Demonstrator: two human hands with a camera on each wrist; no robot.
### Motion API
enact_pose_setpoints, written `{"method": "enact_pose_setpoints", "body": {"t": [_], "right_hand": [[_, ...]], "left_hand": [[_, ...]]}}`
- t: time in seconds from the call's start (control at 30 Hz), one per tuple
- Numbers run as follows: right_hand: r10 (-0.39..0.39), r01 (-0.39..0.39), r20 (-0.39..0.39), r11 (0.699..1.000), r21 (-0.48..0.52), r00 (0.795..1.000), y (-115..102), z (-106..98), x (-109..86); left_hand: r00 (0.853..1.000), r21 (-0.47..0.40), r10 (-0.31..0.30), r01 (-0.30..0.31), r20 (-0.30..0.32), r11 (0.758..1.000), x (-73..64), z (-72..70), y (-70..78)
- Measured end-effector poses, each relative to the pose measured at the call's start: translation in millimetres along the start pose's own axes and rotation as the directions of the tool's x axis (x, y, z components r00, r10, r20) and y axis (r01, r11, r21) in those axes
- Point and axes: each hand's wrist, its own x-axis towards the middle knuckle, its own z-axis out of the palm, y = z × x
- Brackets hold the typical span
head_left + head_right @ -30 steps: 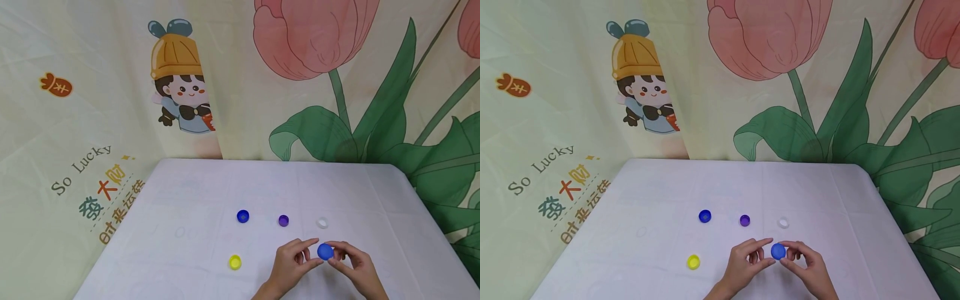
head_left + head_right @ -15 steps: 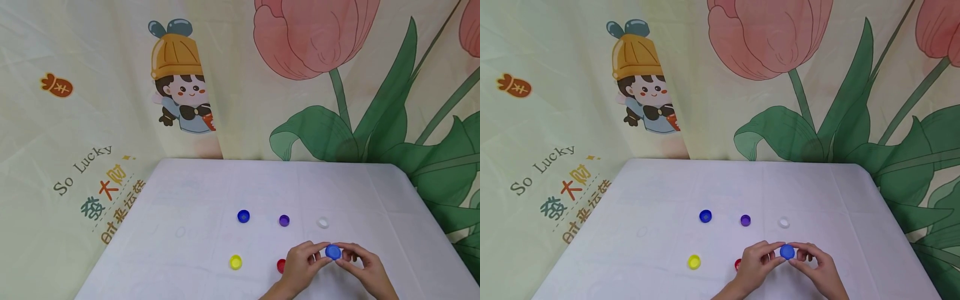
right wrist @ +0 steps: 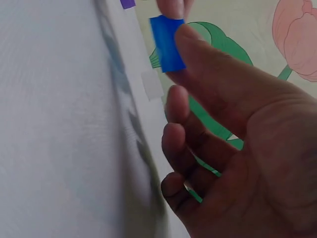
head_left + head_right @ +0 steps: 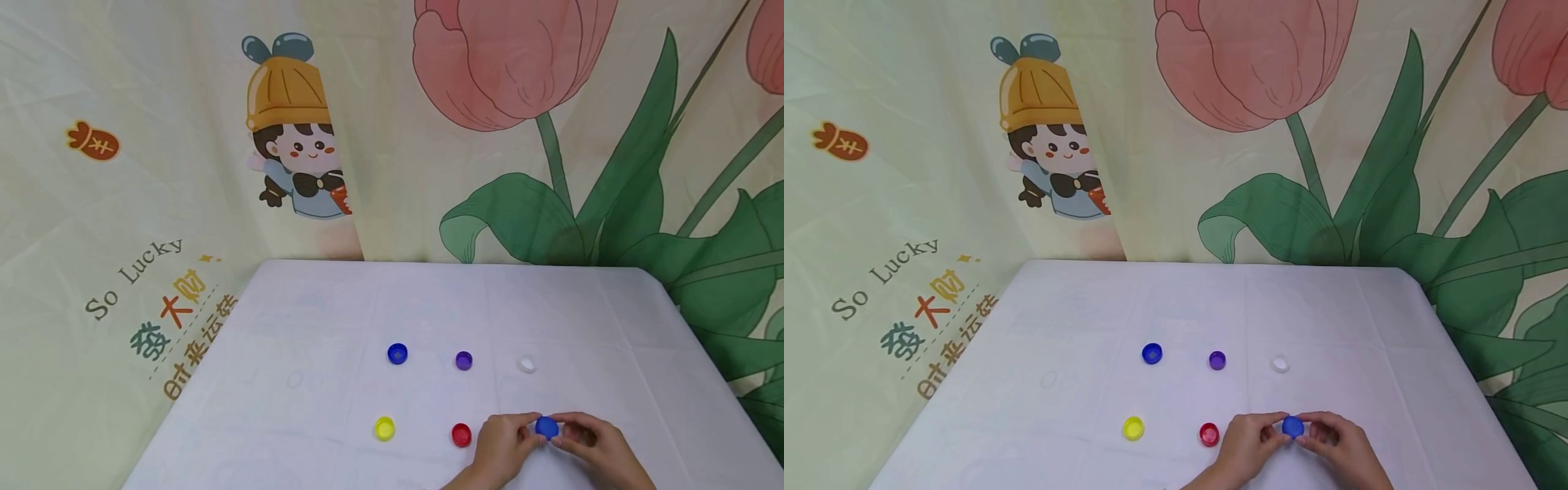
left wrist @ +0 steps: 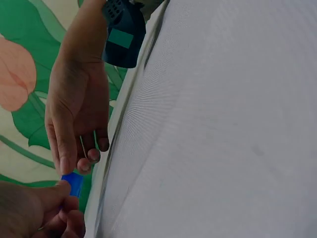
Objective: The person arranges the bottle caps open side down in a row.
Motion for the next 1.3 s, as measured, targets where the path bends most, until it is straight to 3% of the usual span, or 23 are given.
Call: {"method": "enact_pose_setpoints", "body": {"t": [0.17,0.3,0.5,0.8,1.07,1.17,1.3], "right_hand": [[-0.011,0.011,0.027,0.999,-0.031,1.000,2.6,1.9,1.8],[0.006,-0.006,0.010,0.998,-0.061,1.000,3.3,3.7,4.3],[-0.039,0.040,0.008,0.994,-0.098,0.999,5.1,4.8,6.1],[0.024,-0.025,-0.003,0.993,-0.114,1.000,5.0,7.8,6.8],[0.020,-0.021,-0.009,0.990,-0.140,1.000,5.3,8.8,7.5],[0.008,-0.010,-0.014,0.988,-0.153,1.000,2.7,7.9,6.1],[-0.066,0.055,-0.055,0.983,-0.175,0.996,-4.7,6.8,2.9]], "left_hand": [[1.000,0.125,-0.020,0.018,0.013,0.992,-1.5,4.2,-3.3],[0.999,0.164,-0.020,0.015,0.028,0.986,0.0,6.2,-5.3],[0.998,0.215,-0.032,0.020,0.055,0.976,1.4,7.3,-6.2],[0.997,0.258,-0.036,0.018,0.067,0.966,1.2,8.6,-6.1],[0.998,0.242,-0.011,-0.004,0.058,0.970,0.7,3.7,-6.2],[0.999,0.213,0.023,-0.030,0.036,0.977,0.3,-2.9,-5.7],[0.998,0.145,0.056,-0.056,0.000,0.988,0.5,-18.5,-6.6]]}}
